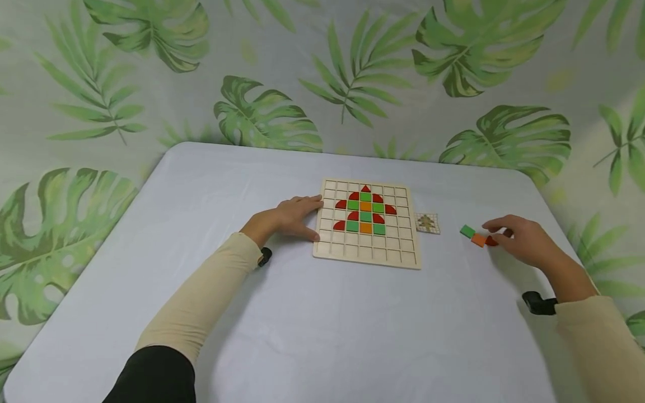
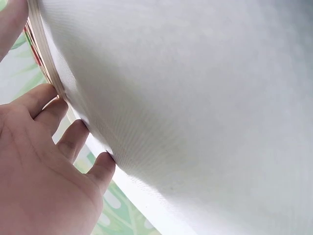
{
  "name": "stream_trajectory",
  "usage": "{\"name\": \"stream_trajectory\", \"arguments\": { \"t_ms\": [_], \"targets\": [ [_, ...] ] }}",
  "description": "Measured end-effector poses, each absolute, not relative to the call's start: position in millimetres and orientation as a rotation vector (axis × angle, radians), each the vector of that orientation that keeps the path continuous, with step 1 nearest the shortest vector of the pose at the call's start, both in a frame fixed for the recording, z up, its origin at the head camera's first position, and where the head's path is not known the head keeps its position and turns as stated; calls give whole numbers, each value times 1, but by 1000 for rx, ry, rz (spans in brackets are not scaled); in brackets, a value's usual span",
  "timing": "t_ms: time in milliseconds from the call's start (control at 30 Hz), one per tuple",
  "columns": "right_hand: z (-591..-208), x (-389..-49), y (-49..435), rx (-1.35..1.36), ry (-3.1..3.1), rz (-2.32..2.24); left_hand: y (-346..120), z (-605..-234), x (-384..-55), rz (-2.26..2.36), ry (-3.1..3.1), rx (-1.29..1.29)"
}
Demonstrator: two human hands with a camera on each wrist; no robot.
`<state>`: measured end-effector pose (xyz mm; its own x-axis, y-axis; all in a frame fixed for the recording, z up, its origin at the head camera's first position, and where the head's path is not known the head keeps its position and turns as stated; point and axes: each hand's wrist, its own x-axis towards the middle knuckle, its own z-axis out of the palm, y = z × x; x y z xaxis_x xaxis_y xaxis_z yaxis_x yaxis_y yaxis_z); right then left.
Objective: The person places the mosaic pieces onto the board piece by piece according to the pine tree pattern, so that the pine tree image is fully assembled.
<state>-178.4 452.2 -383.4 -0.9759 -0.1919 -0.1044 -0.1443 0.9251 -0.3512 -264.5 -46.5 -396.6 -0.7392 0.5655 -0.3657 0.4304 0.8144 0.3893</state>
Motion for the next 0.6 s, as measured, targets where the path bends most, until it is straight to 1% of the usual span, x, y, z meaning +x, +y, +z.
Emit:
{"name": "stream_trajectory", "arguments": {
  "t_ms": [167,300,433,600],
  "targets": [
    [-398,-169,484,-254,2977,-460,-46,-394,-264,379,2518,730],
    [-404,-169,487,-293,3007,-455,-46,-395,-264,375,2520,728],
    [-403,-175,479,-314,3001,-447,-47,-395,-265,392,2517,721],
    [-398,-179,470,-116,2946,-353,-47,-393,-264,403,2508,720]
  ]
}}
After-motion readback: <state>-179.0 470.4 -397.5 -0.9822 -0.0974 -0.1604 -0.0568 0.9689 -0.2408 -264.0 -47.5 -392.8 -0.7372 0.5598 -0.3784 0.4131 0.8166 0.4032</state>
